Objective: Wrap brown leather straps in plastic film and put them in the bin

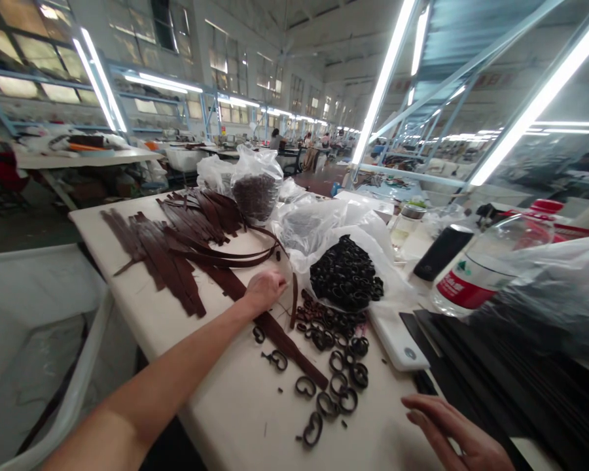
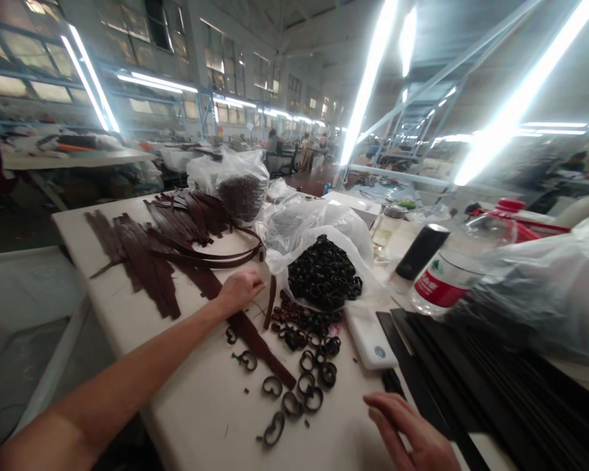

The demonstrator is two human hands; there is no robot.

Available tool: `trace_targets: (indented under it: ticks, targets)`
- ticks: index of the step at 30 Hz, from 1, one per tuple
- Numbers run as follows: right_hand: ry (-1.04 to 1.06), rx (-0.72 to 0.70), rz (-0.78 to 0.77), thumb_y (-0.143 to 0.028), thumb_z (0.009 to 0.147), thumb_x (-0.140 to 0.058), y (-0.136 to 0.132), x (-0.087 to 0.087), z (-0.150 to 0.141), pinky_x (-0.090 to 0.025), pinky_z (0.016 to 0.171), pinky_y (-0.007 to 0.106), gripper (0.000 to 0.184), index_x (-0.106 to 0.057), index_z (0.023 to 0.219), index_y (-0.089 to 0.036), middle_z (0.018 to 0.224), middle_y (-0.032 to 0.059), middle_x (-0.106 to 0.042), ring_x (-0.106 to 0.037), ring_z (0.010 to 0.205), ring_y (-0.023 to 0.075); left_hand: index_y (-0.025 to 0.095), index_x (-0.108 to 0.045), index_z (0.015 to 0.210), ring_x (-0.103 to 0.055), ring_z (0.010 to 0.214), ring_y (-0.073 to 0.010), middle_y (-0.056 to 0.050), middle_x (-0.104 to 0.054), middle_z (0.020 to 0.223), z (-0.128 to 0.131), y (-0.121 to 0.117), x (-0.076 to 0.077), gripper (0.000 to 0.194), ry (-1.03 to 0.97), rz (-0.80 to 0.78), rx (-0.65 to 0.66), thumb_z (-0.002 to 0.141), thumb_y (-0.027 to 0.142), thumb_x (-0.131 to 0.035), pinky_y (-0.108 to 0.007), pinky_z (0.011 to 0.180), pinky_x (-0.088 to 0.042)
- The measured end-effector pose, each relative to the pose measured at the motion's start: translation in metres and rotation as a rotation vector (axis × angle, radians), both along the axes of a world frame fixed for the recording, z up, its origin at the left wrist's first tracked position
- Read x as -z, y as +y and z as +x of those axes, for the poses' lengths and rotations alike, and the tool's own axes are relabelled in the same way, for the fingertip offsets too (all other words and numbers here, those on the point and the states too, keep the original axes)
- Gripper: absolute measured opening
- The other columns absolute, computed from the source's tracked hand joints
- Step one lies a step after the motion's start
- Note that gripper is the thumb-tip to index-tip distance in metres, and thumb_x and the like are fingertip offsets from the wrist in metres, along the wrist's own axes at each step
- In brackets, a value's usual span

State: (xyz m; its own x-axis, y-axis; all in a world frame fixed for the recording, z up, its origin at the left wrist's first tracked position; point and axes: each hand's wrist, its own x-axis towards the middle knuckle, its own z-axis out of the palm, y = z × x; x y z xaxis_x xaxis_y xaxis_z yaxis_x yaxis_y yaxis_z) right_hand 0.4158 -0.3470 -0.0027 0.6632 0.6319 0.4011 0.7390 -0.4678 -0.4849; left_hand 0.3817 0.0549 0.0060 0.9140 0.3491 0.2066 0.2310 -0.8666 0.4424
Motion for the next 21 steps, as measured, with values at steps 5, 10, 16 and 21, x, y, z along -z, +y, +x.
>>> trace_targets:
  ticks: [5,10,16,21]
  targets:
    - [0.135,-0.009,0.023,-0.049,0.086,-0.061,0.008,-0.004,-0.012,-0.060,0.073,0.022,0.028,-0.076,0.092,-0.026,0.095,0.0057,-0.076,-0.074,0.083,0.0213,0.016,-0.069,0.074,-0.059,0.067,-0.0152,-0.002,-0.065,0.071,-0.067,-0.038,-0.007,0.025,-0.129,-0.380,0.029,0.086,0.035,-0.056,-0.025,0.065,-0.045]
    - [0.346,-0.039,0.006,-0.049,0.087,-0.058,0.024,-0.024,-0.027,-0.059,0.072,0.025,0.030,-0.074,0.094,-0.024,0.095,0.0076,-0.074,-0.073,0.083,0.0218,0.015,-0.069,0.070,-0.052,0.062,-0.0125,0.000,-0.061,0.063,-0.126,-0.071,-0.027,0.026,-0.287,-1.050,0.001,0.078,0.040,-0.067,-0.024,0.063,-0.043]
    - [0.861,-0.257,-0.051,-0.049,0.090,-0.054,0.064,-0.052,-0.063,-0.056,0.071,0.029,0.035,-0.071,0.097,-0.019,0.090,0.0077,-0.072,-0.069,0.080,0.0191,0.015,-0.074,0.074,-0.054,0.061,-0.0112,-0.003,-0.065,0.066,-0.175,-0.119,-0.017,0.030,-0.370,-1.495,-0.144,0.068,0.045,-0.079,-0.023,0.062,-0.045]
    - [1.315,-0.278,0.069,-0.059,0.085,-0.058,0.111,-0.048,-0.089,-0.052,0.059,0.023,0.046,-0.067,0.099,-0.016,0.099,0.0092,-0.069,-0.067,0.074,0.0141,0.017,-0.075,0.075,-0.055,0.064,-0.0117,-0.002,-0.065,0.068,-0.203,-0.146,-0.011,0.025,-0.316,-1.447,-0.096,0.074,0.042,-0.076,-0.022,0.064,-0.046]
